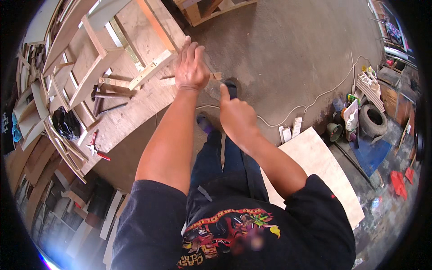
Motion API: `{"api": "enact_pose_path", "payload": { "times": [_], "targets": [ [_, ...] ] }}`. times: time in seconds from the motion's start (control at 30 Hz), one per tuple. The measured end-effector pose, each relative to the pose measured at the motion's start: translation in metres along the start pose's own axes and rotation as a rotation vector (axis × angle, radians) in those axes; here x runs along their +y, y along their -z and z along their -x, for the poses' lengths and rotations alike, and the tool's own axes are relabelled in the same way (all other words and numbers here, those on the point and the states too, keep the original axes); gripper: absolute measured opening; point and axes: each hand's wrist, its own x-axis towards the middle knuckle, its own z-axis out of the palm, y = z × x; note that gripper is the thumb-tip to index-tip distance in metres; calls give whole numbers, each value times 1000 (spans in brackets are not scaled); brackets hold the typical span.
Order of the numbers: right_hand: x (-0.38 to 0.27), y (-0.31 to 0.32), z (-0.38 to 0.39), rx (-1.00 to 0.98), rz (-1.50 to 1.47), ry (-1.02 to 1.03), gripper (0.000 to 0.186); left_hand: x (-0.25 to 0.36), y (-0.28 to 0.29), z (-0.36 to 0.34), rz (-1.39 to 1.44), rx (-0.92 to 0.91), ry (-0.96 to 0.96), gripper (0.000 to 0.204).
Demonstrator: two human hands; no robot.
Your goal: The person aligns wooden strips on a workbench, marks a cutting line with a pencil and a square, and then cuts a piece of wood with a handsaw.
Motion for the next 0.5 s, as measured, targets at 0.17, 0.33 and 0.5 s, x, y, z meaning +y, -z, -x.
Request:
{"api": "enact_pose_path", "payload": {
  "times": [0.17,0.33,0.5],
  "targets": [
    [-2,2,-22,83,6,47,51,-2,0,-1,23,3,2,26],
    [-1,2,-18,75,15,48,48,3,0,1,18,-2,8,24],
    [1,15,-10,31,4,107,32,1,1,4,-10,-15,7,23]
  ]
}}
